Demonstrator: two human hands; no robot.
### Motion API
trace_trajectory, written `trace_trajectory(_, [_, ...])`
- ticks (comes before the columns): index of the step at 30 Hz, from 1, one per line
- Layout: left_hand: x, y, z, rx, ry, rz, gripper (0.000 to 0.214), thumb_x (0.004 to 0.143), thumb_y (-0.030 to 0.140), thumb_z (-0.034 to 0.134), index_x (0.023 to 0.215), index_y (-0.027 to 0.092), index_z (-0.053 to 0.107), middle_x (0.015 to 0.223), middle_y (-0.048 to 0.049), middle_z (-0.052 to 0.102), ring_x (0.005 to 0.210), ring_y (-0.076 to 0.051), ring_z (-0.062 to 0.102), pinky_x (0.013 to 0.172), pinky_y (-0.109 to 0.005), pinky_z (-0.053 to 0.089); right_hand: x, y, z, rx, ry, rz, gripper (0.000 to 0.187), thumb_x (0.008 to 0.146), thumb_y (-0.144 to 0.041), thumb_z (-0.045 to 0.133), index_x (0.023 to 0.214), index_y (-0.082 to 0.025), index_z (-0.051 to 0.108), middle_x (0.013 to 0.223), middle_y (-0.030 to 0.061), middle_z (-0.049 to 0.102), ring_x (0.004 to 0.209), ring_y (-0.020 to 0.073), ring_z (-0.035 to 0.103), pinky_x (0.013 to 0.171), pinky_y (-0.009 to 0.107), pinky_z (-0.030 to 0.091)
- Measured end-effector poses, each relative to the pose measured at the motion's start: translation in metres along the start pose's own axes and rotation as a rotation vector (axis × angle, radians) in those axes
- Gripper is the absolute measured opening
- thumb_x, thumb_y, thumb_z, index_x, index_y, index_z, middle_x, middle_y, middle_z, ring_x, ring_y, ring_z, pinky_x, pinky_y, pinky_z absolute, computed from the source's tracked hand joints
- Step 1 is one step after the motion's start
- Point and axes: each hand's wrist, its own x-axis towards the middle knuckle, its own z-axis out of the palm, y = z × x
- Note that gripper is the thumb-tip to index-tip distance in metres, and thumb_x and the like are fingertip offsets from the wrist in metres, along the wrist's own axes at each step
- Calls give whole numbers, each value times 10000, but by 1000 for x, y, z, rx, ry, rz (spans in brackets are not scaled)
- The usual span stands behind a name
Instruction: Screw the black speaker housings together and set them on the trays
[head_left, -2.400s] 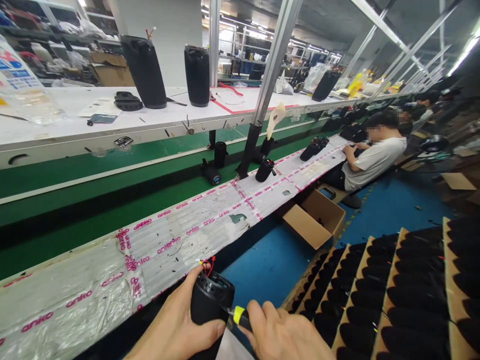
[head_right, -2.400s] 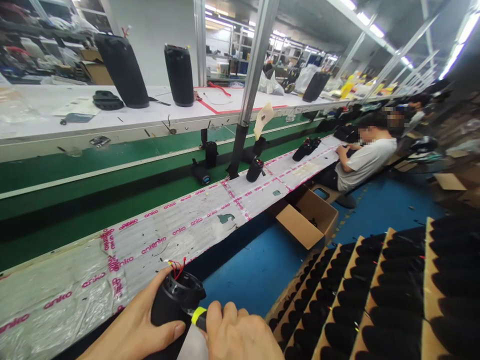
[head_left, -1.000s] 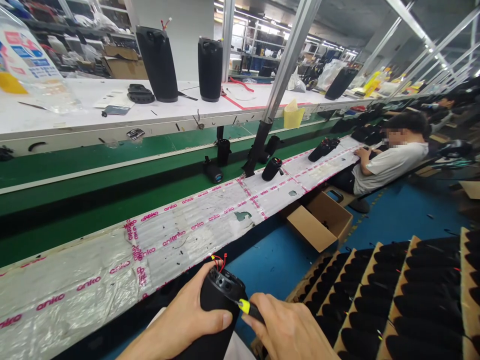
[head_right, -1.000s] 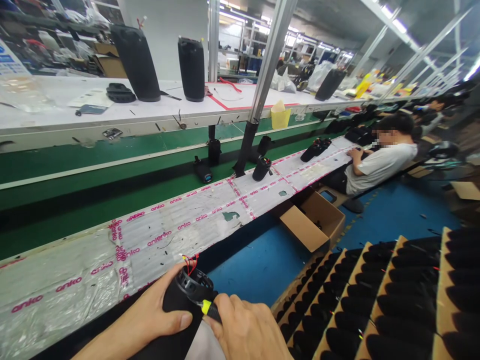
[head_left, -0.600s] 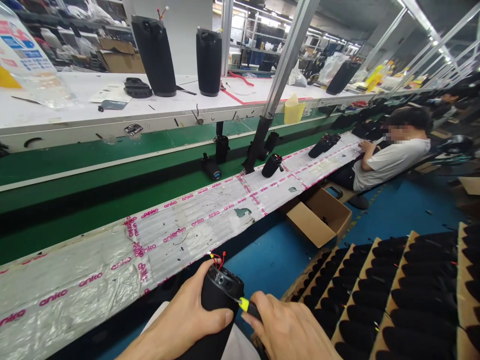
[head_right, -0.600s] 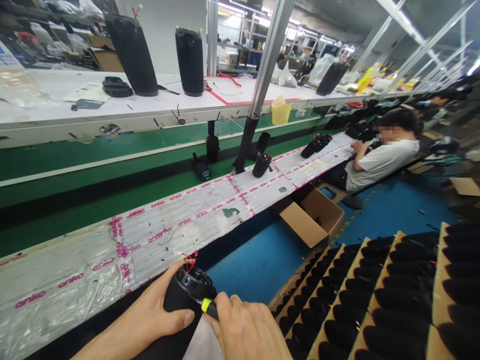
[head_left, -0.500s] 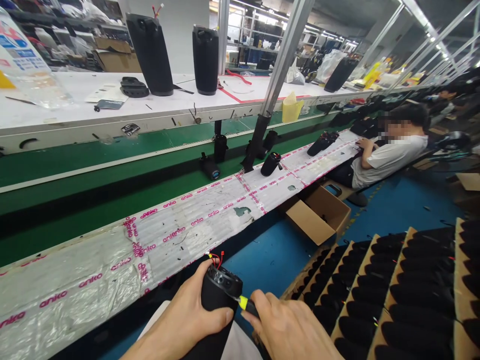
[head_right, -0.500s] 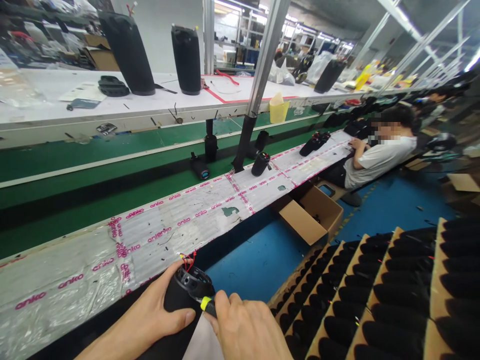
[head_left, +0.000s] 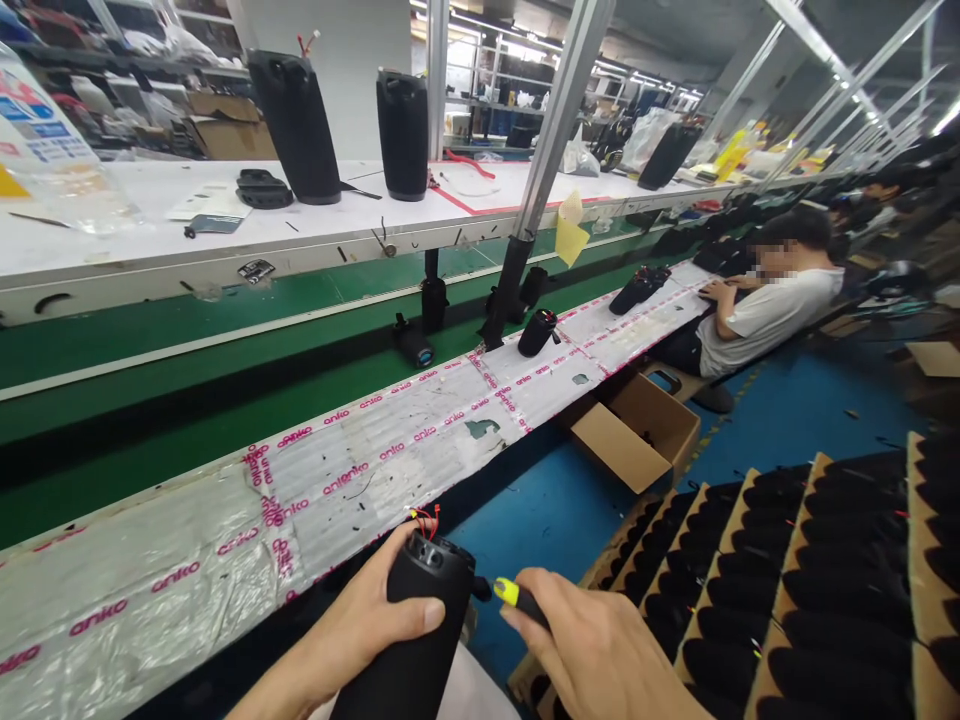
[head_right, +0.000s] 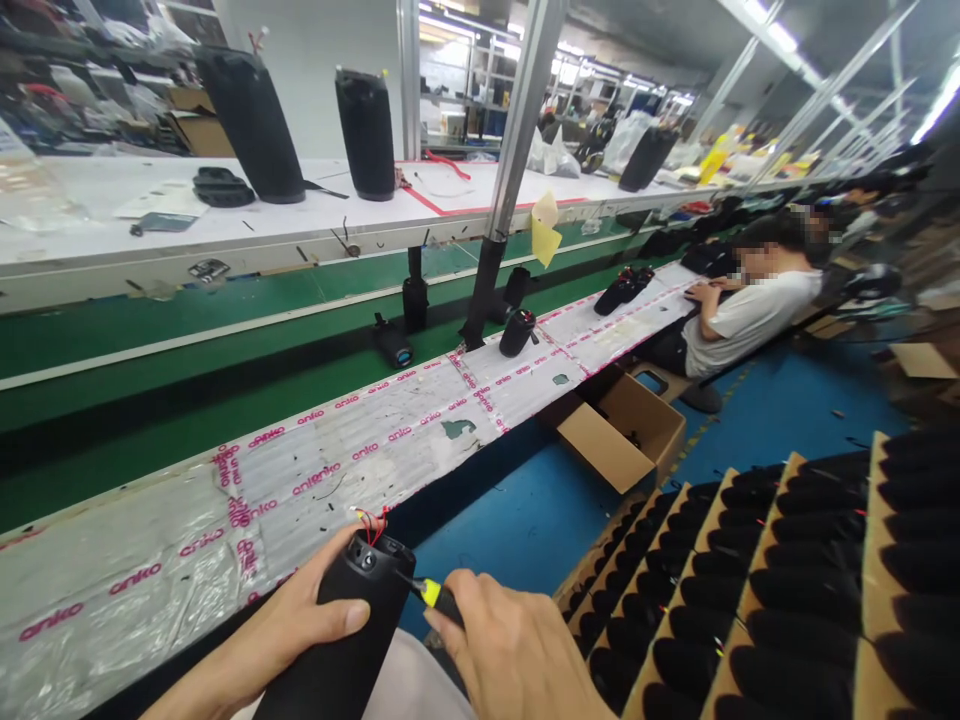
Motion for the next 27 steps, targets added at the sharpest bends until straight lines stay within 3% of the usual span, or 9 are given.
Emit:
trace_trajectory(5, [1,1,2,50,5,21,790,715,566,788,1387,261,506,1280,-51,672,1300,-370,522,1112,-464,399,3,1,-2,-162,-47,-84,319,1110,-360,261,963,-253,522,673,-32,584,513,191,628,449,359,336])
trace_trajectory(8, [1,1,4,65,9,17,816,711,581,790,1402,263,497,1336,-56,654,1344,-377,491,1125,-462,396,6,0,-4,-218,-76,-99,103,989,-308,617,982,-249,533,708,-38,590,551,203,639,474,360,360])
trace_trajectory(11, [0,0,4,83,10,24,818,720,571,787,1406,247,483,1321,-69,653,1331,-378,501,1145,-482,371,7,-3,-5,-229,-91,-103,324,824,-249,818,985,-248,537,718,-50,603,559,201,646,478,355,368])
trace_trajectory(13, [-1,0,4,95,13,31,806,730,553,788,1406,241,478,1296,-66,657,1313,-373,508,1149,-486,358,7,-6,-4,-211,-85,-105,242,893,-282,755,982,-249,533,710,-51,600,548,196,642,473,359,363])
trace_trajectory(15, [-2,1,4,98,13,30,779,734,522,789,1396,248,486,1268,-53,663,1309,-370,506,1136,-480,363,7,-9,-1,-189,-71,-111,114,1039,-345,534,975,-251,527,700,-42,597,537,193,638,467,366,349])
trace_trajectory(17, [-3,2,4,89,6,28,755,735,498,789,1385,255,493,1232,-43,671,1307,-368,504,1124,-474,367,7,-11,3,-179,-52,-106,322,1110,-375,258,966,-254,520,683,-33,595,523,192,636,461,371,329])
trace_trajectory(19, [-3,1,4,81,-1,34,749,737,492,791,1380,254,492,1189,-37,679,1293,-364,515,1118,-473,368,6,-12,7,-168,-56,-91,462,1110,-395,105,949,-259,516,662,-28,595,509,192,638,456,374,310])
trace_trajectory(24, [-2,-4,6,59,8,52,747,744,506,806,1371,256,484,1156,-30,685,1278,-357,530,1116,-470,365,1,-9,15,-100,-138,-59,455,1114,-437,123,901,-276,491,634,-39,595,518,195,654,471,376,304])
trace_trajectory(27, [-3,-7,7,57,21,46,756,747,490,804,1385,256,472,1189,-33,673,1288,-352,521,1134,-467,350,-4,-10,19,-120,-98,-66,408,1117,-428,148,890,-284,455,619,-51,598,486,198,636,473,376,299])
